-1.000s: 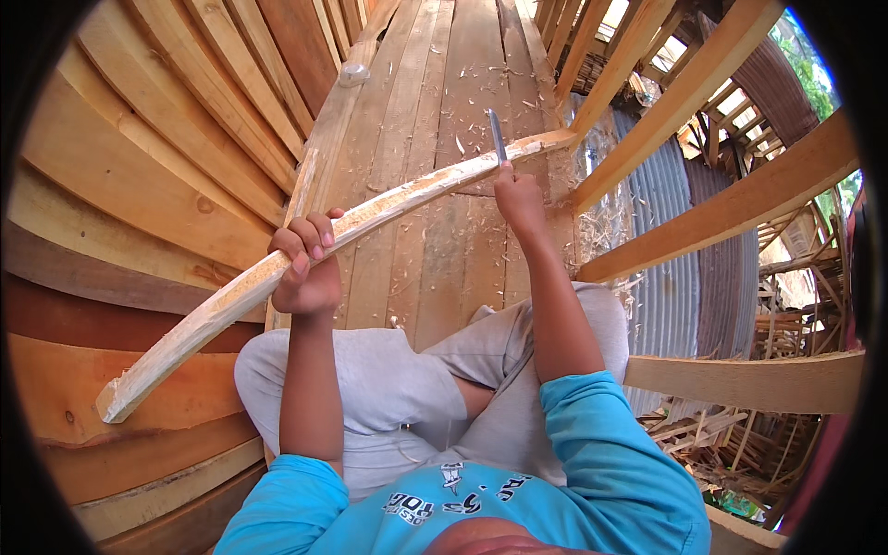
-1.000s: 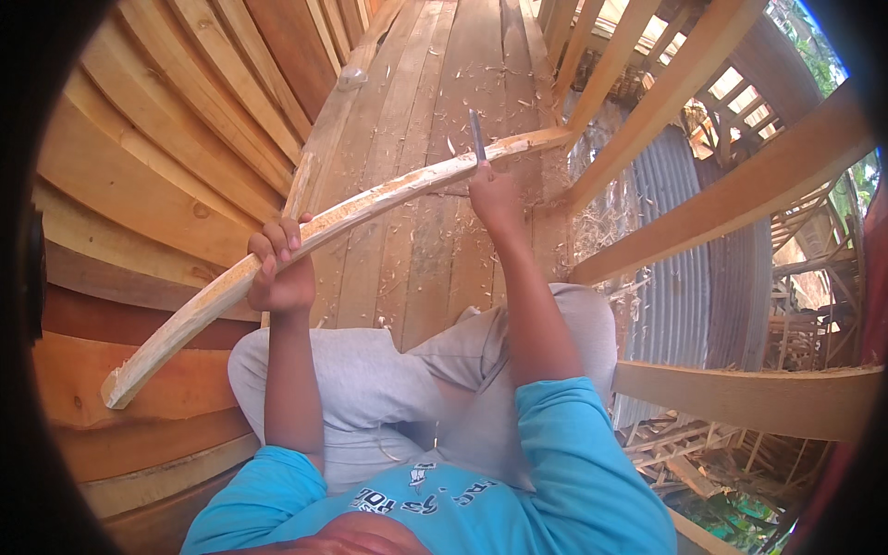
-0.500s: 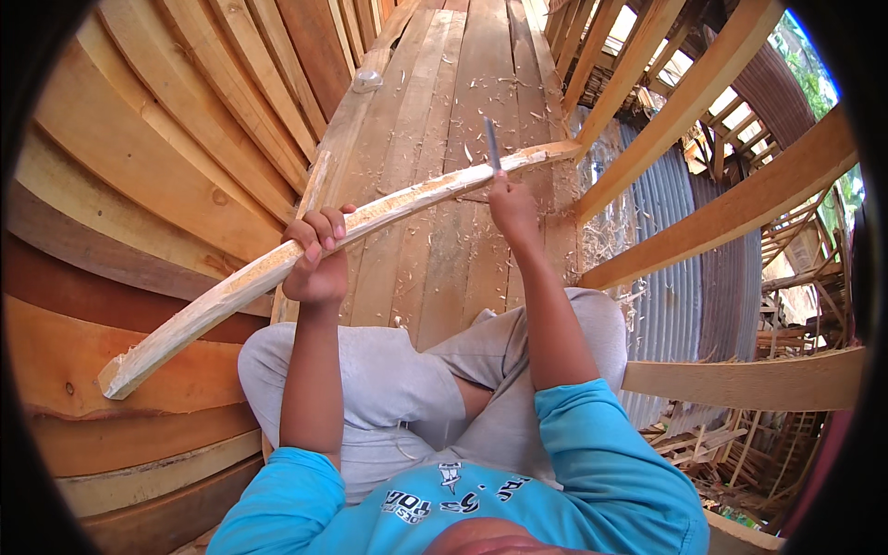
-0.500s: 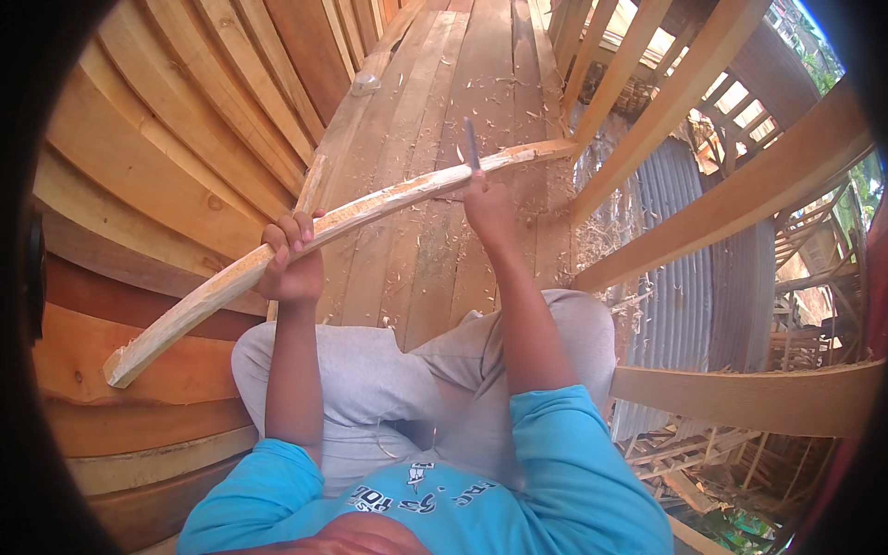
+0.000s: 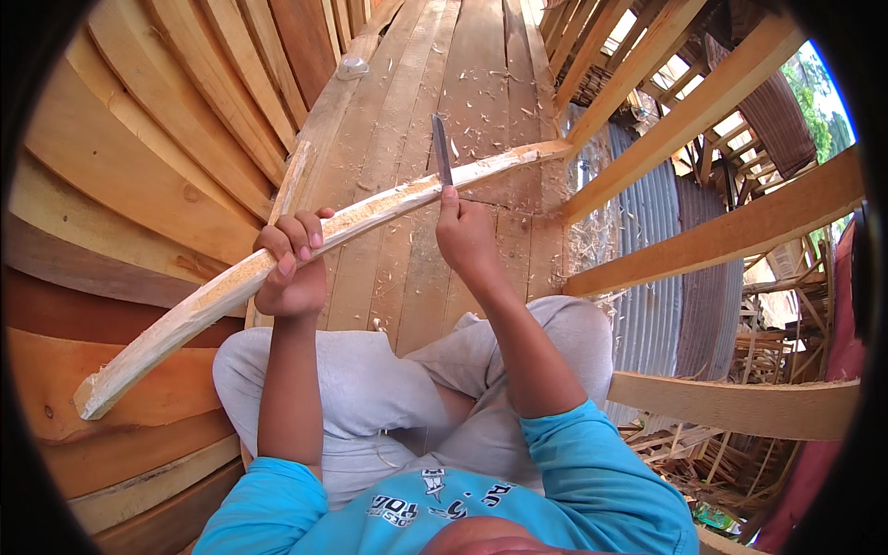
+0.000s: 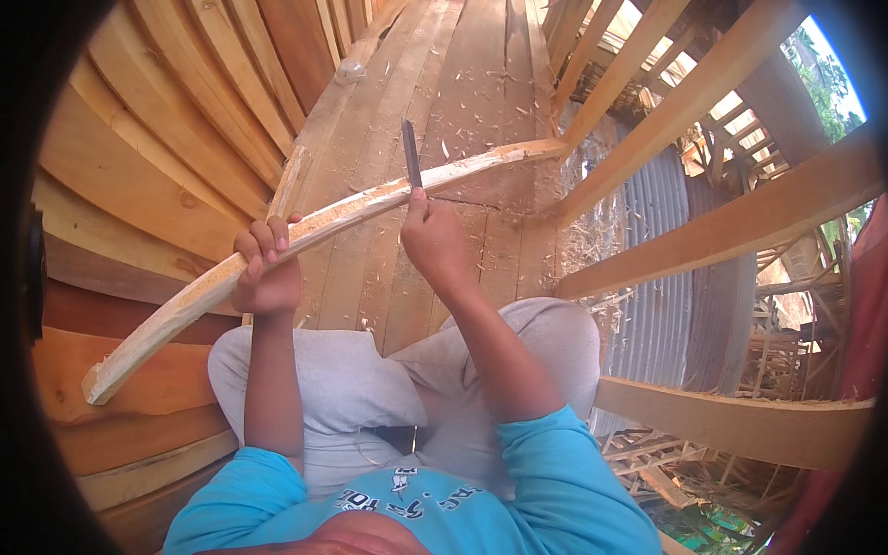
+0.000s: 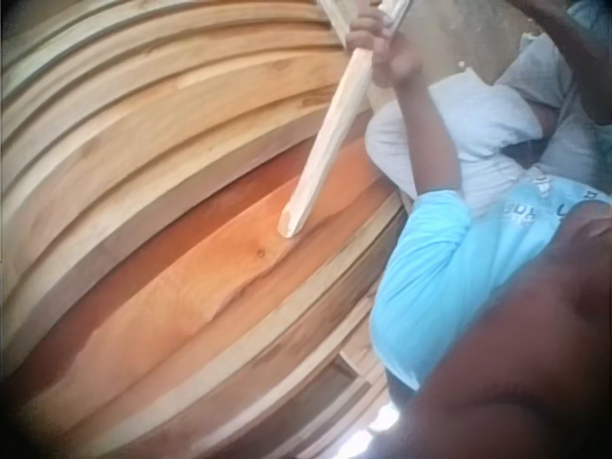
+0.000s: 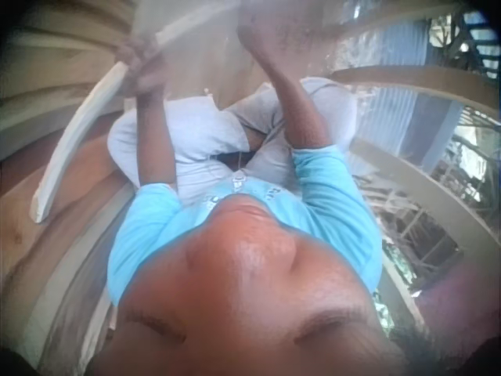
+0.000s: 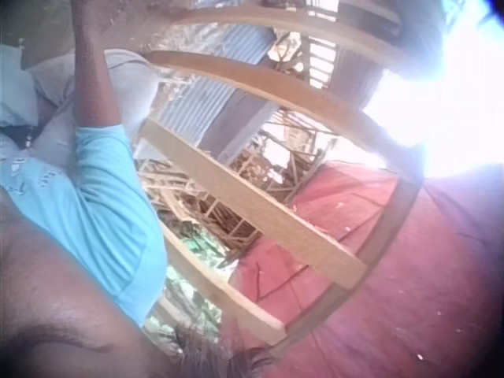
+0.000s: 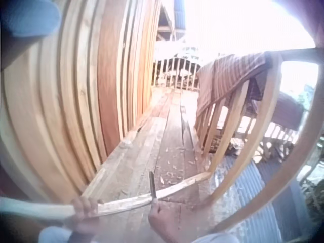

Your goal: The person sits on a wooden floor and uses a knife to shave and shape a long piece of wood. They hold the wood with their left hand and repeatedly scrape the surface with the knife in their right hand, producing wood shavings.

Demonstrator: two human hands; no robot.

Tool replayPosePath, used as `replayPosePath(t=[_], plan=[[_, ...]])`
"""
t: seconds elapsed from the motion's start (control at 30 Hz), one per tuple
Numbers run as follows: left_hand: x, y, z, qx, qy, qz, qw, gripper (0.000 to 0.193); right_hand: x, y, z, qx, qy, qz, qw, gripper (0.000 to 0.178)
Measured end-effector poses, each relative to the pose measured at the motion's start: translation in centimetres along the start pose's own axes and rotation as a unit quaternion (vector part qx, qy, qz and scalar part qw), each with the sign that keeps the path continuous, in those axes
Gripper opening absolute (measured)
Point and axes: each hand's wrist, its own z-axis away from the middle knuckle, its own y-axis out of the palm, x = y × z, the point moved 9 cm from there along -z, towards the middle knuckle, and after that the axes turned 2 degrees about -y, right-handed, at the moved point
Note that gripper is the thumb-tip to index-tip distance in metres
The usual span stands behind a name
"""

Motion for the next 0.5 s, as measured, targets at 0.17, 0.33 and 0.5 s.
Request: replayPosePath(t=[0.17,0.33,0.5], plan=[[0.1,0.0,0.2,0.001,-0.007,0.0,1.0,0.022,-5.0,-4.8,-3.6,-0.048,0.111,0.048,0.991,0.059],[0.1,-0.2,0.2,0.003,-0.001,-0.005,1.0,0.022,-0.1,-1.5,-1.0,-0.019,0.014,0.039,0.999,0.059],[0.1,0.3,-0.1,0.007,-0.009,-0.006,1.0,0.023,-2.3,-4.0,-2.6,-0.066,0.103,0.025,0.992,0.057]])
